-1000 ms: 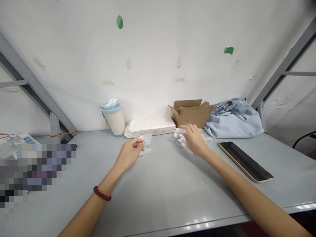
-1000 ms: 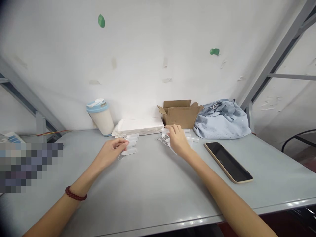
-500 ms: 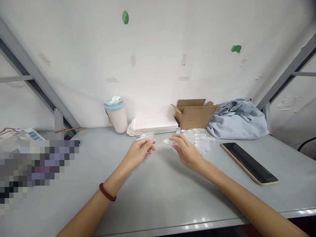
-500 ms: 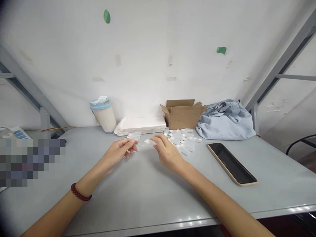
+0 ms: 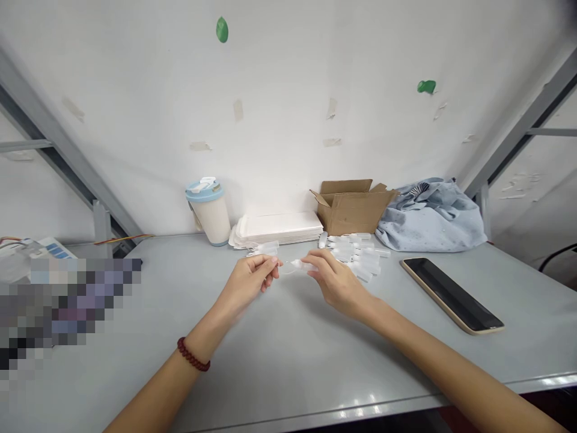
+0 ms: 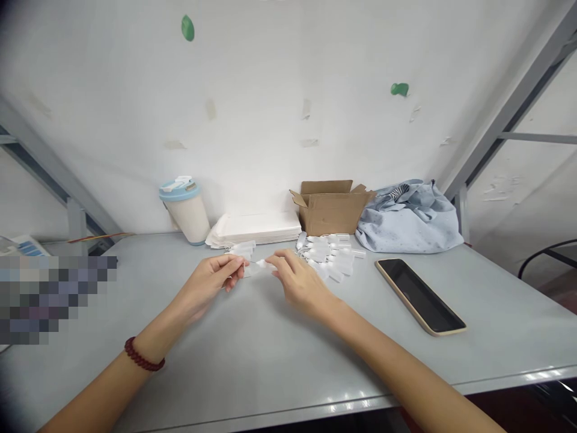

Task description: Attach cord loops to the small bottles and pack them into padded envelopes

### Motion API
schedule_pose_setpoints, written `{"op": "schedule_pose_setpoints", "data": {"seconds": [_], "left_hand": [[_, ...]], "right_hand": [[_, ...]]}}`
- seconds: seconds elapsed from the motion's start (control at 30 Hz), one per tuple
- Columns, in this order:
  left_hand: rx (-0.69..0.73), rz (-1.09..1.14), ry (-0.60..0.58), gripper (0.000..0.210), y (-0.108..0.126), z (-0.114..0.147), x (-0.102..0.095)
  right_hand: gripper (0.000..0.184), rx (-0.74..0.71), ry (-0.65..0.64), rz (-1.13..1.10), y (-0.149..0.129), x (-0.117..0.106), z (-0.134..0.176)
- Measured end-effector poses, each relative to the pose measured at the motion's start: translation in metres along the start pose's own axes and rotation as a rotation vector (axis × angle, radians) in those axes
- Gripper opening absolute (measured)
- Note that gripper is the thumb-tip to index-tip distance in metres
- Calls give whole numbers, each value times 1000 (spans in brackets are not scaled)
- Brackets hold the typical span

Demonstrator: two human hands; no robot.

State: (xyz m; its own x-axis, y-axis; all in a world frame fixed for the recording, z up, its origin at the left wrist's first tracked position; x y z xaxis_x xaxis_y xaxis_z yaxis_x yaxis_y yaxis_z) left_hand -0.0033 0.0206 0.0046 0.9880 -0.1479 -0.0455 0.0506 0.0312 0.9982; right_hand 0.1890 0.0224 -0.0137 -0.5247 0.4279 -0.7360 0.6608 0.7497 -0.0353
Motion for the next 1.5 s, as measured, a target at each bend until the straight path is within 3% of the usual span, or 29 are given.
{"op": "schedule_pose_setpoints", "data": {"seconds": [0.8, 1.5], "left_hand": [[-25, 68, -65, 29, 1, 1, 4], [-19, 41, -68, 32, 1, 3, 4]], "right_hand": [[33, -20, -125, -58, -4, 3, 5], [32, -28, -89, -17, -7, 2, 5]]}}
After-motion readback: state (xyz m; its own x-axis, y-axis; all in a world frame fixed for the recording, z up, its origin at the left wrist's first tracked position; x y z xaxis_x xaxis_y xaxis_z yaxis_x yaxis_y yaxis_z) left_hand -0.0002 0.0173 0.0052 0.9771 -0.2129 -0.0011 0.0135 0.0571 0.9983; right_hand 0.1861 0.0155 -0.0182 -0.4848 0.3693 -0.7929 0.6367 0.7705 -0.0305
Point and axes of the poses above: each hand's wrist, its own z-axis away from the middle knuckle, its own x-axis out of the palm, y = z × x, the point moved 2 cm from there along -z, towards the middle knuckle, and after that the axes turned 7 degrees about z, right-handed, at the moved point
